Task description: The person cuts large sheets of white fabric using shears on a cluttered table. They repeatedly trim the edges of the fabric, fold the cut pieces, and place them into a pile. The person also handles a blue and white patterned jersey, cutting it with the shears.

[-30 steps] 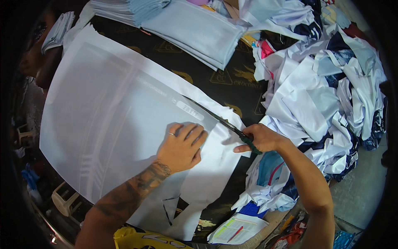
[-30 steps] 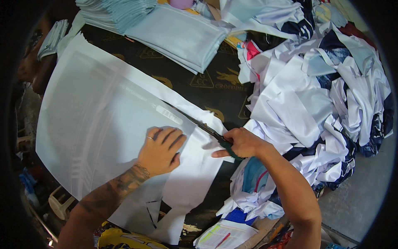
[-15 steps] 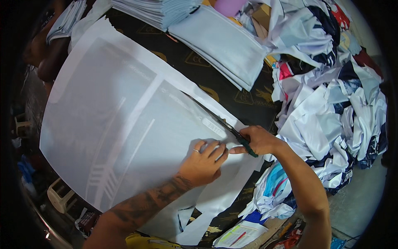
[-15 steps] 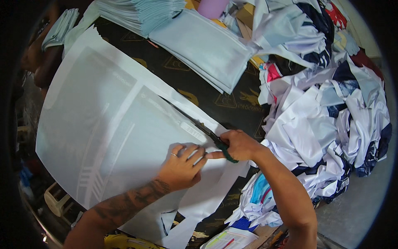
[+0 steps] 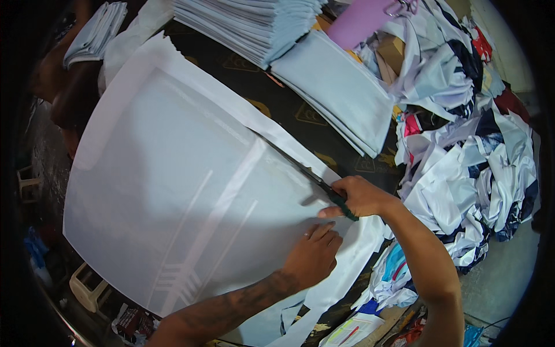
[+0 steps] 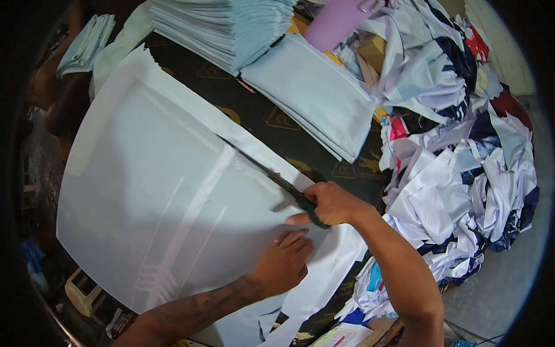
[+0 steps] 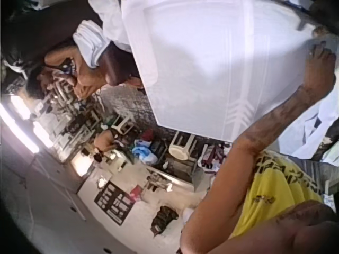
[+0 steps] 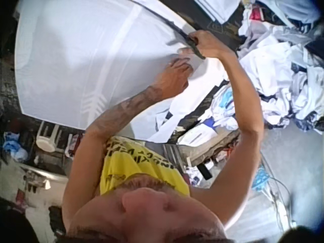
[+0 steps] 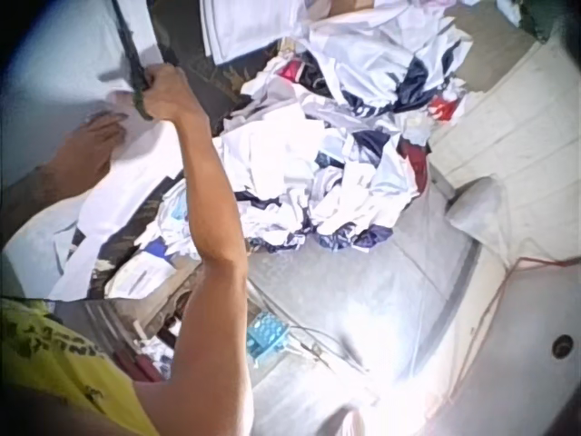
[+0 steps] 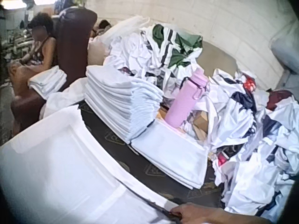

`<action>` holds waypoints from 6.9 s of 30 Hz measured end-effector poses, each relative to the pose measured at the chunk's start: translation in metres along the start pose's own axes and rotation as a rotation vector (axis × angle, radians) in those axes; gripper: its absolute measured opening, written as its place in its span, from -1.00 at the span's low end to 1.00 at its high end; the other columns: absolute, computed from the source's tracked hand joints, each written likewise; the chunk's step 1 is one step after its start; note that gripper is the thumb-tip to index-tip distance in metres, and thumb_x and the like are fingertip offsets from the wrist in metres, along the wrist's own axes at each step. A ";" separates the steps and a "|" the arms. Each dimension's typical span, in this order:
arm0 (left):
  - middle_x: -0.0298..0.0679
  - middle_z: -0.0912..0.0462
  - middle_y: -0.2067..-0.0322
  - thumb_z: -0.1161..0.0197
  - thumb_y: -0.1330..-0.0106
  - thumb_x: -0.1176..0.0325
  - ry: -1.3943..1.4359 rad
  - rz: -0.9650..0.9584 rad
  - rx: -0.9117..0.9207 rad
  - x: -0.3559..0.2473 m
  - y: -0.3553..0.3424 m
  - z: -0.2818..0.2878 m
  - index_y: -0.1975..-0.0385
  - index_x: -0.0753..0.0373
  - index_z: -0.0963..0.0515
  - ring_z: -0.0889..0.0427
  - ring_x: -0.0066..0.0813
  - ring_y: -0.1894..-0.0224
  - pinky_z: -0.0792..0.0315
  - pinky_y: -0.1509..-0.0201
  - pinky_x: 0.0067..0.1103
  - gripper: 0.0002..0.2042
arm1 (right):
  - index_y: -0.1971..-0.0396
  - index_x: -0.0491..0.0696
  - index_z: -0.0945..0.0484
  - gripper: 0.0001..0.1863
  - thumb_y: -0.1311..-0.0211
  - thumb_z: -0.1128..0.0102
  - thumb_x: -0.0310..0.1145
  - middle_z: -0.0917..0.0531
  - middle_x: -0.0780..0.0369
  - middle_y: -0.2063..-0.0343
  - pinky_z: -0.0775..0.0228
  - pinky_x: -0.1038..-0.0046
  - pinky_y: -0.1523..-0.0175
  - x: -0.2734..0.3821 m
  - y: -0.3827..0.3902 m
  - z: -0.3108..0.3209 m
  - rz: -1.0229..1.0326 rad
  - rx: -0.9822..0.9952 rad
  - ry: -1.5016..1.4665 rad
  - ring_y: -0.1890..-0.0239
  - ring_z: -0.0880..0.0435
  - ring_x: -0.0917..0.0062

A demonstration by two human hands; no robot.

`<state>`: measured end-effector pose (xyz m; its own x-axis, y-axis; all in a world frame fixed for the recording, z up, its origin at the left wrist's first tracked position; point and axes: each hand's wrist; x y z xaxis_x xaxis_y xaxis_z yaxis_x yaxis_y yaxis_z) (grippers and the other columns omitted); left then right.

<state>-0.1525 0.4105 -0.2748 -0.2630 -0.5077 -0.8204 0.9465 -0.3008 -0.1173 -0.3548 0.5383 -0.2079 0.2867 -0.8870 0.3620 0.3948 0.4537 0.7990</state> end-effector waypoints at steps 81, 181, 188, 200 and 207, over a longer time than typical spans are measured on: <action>-0.24 -0.60 -0.24 -0.46 -0.47 0.24 1.333 0.988 -0.546 0.076 0.489 0.125 -0.37 0.19 -0.42 -0.56 -0.30 -0.27 -0.47 -0.24 -0.28 -0.45 | -0.33 -0.20 -0.53 0.01 -0.27 -0.30 0.47 -0.68 -0.12 -0.15 -0.40 0.17 -0.35 0.209 0.275 -0.595 -0.127 0.129 -0.849 -0.27 -0.62 0.08; -0.07 -0.45 -0.15 -0.41 -0.06 0.06 -0.626 -0.131 0.115 0.220 0.263 0.347 -0.02 0.26 -0.50 -0.40 0.00 -0.29 -0.17 -0.42 -0.04 -0.43 | 0.39 -0.11 -0.65 -0.23 -0.18 -0.45 0.45 -0.52 0.34 0.63 -0.42 0.51 0.40 0.341 0.021 -0.336 -0.258 -0.261 -1.188 0.54 -0.59 0.62; -0.03 -0.45 -0.13 -0.40 -0.04 0.05 -0.608 -0.121 0.135 0.230 0.269 0.346 -0.03 0.29 -0.47 -0.39 0.06 -0.29 -0.18 -0.40 0.02 -0.40 | 0.36 -0.15 -0.67 -0.21 -0.18 -0.45 0.45 -0.52 0.34 0.61 -0.43 0.51 0.40 0.330 -0.001 -0.295 -0.286 -0.224 -1.123 0.54 -0.57 0.62; -0.13 -0.51 -0.10 -0.42 -0.03 0.02 -0.579 -0.064 0.151 0.235 0.272 0.346 0.06 0.22 -0.54 -0.46 -0.07 -0.27 -0.25 -0.34 -0.01 -0.47 | 0.45 -0.12 -0.64 -0.27 -0.12 -0.56 0.38 -0.58 0.32 0.65 -0.43 0.52 0.42 0.322 -0.060 -0.210 -0.274 -0.316 -1.177 0.59 -0.61 0.64; -0.05 -0.49 -0.17 -0.50 -0.07 -0.26 -0.773 -0.067 -0.005 0.231 0.229 0.352 -0.45 0.29 -0.36 -0.44 0.06 -0.27 -0.23 -0.35 0.10 0.01 | 0.41 -0.03 -0.64 -0.37 -0.28 -0.44 0.34 -0.56 0.36 0.62 -0.36 0.56 0.44 0.314 -0.044 -0.219 -0.088 -0.326 -1.359 0.58 -0.54 0.69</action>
<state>-0.0621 -0.0593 -0.2941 -0.3743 -0.9081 -0.1876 0.9241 -0.3485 -0.1570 -0.0911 0.2593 -0.2342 -0.7343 -0.2162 0.6434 0.6036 0.2256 0.7647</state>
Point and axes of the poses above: each hand's wrist, its own y-axis away from the middle knuckle, its own z-axis out of the back of the hand, x = y × z
